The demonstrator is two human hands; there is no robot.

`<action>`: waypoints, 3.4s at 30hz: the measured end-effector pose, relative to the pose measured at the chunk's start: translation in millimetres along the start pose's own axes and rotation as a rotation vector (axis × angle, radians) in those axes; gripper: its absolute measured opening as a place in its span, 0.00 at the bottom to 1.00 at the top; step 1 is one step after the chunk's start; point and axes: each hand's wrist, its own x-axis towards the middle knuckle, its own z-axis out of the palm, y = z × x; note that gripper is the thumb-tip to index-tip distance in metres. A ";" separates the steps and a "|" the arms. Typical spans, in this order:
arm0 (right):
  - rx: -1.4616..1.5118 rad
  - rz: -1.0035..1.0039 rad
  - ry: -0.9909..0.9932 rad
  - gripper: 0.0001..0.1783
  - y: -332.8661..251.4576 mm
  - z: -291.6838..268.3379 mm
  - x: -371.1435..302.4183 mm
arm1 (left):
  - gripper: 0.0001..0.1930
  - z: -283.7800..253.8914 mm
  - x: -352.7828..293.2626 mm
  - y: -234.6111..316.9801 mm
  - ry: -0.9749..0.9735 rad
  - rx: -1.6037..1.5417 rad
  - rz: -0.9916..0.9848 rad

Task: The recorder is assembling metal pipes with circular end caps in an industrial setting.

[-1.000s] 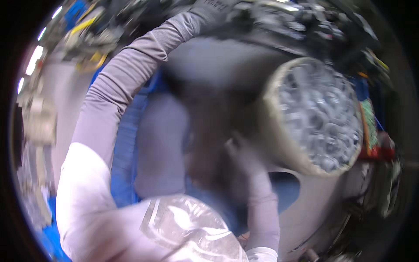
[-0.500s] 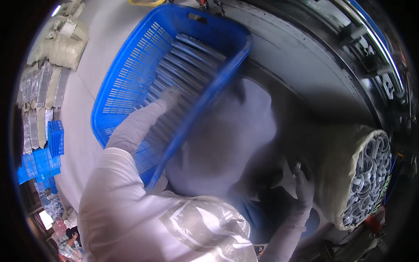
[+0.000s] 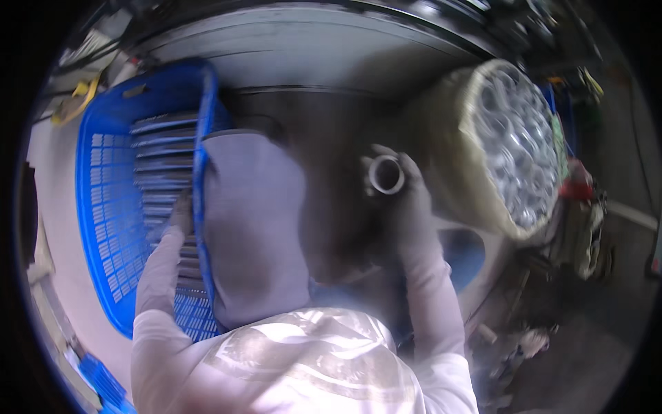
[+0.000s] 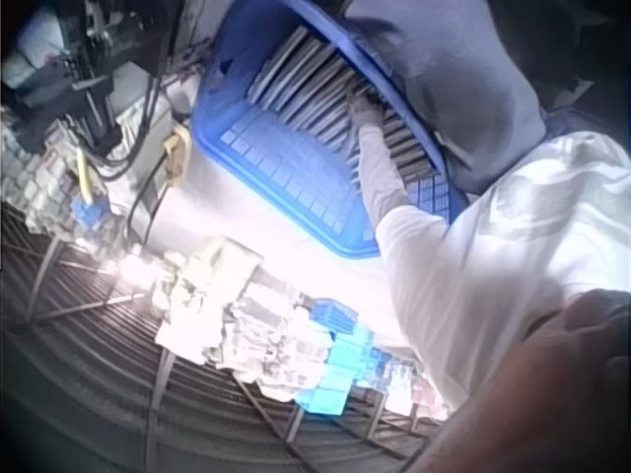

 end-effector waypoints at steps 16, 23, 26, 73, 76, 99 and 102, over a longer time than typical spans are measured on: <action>-0.828 -0.813 -0.027 0.28 -1.4 38.5 -71.0 | 0.33 -402.6 -1.4 315.3 0.522 -0.224 0.678; -0.757 -0.903 0.033 0.27 1.5 26.8 -80.4 | 0.34 -382.6 12.1 342.6 0.404 -0.151 0.698; -0.944 -1.134 0.142 0.24 7.6 29.6 -79.0 | 0.34 -381.0 13.4 347.7 0.441 -0.115 0.713; -1.807 -0.984 0.937 0.30 -200.4 -124.2 -86.5 | 0.25 -488.7 -5.5 307.8 0.427 -0.801 0.306; -1.871 -0.910 0.841 0.16 -200.7 -131.7 -76.8 | 0.31 -450.4 -0.7 325.9 0.601 -0.385 0.602; -1.099 -1.195 -0.024 0.17 -56.1 1.9 -88.4 | 0.26 -396.2 12.6 346.0 0.426 -0.177 0.572; -0.835 -1.224 0.092 0.16 -42.9 6.5 -86.2 | 0.24 -397.5 15.1 348.1 0.403 -0.152 0.597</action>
